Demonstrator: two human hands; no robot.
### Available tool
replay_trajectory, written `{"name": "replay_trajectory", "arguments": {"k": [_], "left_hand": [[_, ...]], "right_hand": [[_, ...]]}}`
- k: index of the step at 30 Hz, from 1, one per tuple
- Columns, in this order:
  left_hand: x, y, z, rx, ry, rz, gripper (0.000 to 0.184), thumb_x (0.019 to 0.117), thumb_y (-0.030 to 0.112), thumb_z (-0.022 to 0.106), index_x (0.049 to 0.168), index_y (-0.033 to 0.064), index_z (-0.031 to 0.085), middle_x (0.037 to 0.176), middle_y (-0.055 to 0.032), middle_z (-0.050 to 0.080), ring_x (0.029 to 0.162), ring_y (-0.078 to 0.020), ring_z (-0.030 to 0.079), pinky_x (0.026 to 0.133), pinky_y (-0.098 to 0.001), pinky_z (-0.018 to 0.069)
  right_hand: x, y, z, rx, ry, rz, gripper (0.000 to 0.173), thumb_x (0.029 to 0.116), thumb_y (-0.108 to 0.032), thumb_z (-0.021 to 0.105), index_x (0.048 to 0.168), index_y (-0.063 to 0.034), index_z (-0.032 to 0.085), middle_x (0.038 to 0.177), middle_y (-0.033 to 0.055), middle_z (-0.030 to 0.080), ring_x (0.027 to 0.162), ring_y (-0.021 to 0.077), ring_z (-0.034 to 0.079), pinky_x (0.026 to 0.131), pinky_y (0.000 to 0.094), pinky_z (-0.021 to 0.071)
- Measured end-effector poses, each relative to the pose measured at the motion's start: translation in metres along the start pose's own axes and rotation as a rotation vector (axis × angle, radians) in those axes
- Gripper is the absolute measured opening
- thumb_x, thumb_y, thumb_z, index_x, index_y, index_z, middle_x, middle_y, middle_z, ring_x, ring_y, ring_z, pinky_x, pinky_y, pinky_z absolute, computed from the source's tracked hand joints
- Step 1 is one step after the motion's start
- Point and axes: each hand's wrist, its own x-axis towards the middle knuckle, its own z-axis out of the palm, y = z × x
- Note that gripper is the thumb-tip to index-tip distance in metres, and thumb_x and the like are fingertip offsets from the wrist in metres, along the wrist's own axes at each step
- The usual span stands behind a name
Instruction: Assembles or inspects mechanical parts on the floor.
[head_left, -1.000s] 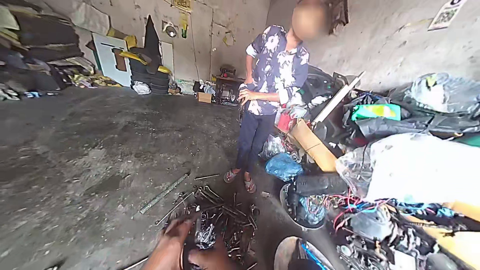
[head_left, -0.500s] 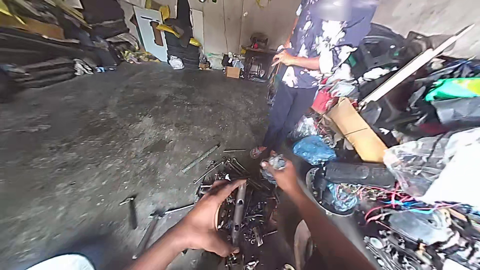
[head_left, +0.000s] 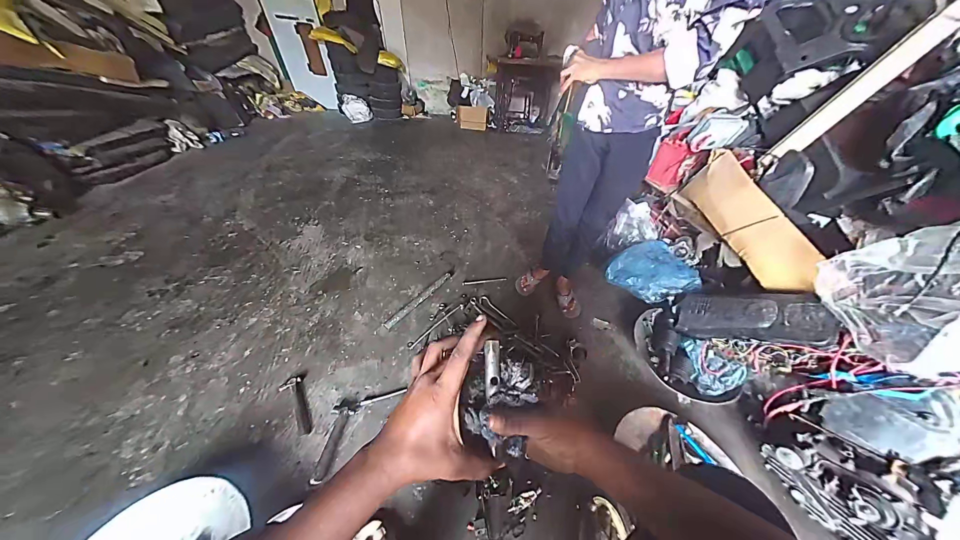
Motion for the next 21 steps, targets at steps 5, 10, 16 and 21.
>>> {"name": "replay_trajectory", "arguments": {"k": [5, 10, 16, 21], "left_hand": [[-0.003, 0.010, 0.018, -0.130, -0.018, 0.019, 0.149, 0.0393, 0.059, 0.094, 0.163, 0.0167, 0.022, 0.148, 0.0072, 0.055, 0.137, -0.0172, 0.047, 0.118, -0.0484, 0.0370], [0.005, 0.027, 0.024, -0.196, 0.051, 0.073, 0.144, 0.0412, 0.059, 0.093, 0.161, 0.0136, 0.028, 0.147, 0.0015, 0.056, 0.132, -0.0180, 0.048, 0.116, -0.0434, 0.0367], [0.005, 0.028, 0.026, -0.104, 0.004, 0.052, 0.147, 0.0400, 0.065, 0.090, 0.164, 0.0202, 0.024, 0.147, 0.0044, 0.056, 0.135, -0.0191, 0.044, 0.115, -0.0513, 0.0340], [0.007, 0.019, 0.016, 0.055, -0.017, -0.061, 0.154, 0.0340, 0.075, 0.084, 0.164, 0.0273, 0.017, 0.142, 0.0112, 0.060, 0.132, -0.0176, 0.048, 0.108, -0.0609, 0.0369]], "right_hand": [[-0.004, 0.007, 0.010, -0.084, 0.228, -0.037, 0.054, 0.0728, -0.001, 0.086, 0.121, 0.0002, 0.061, 0.107, 0.0096, 0.073, 0.100, 0.0169, 0.070, 0.093, 0.0374, 0.0591], [0.014, -0.027, -0.003, -0.109, 0.277, -0.215, 0.060, 0.0691, -0.003, 0.089, 0.121, 0.0036, 0.060, 0.107, 0.0160, 0.072, 0.099, 0.0222, 0.071, 0.092, 0.0412, 0.0604], [0.017, -0.032, -0.001, 0.005, 0.467, -0.293, 0.027, 0.0905, -0.009, 0.075, 0.112, 0.0028, 0.063, 0.095, 0.0119, 0.072, 0.088, 0.0152, 0.071, 0.084, 0.0316, 0.0605], [-0.001, 0.007, 0.021, -0.201, 0.473, -0.267, 0.045, 0.0902, -0.019, 0.079, 0.126, 0.0008, 0.060, 0.111, 0.0096, 0.072, 0.106, 0.0148, 0.070, 0.098, 0.0325, 0.0581]]}}
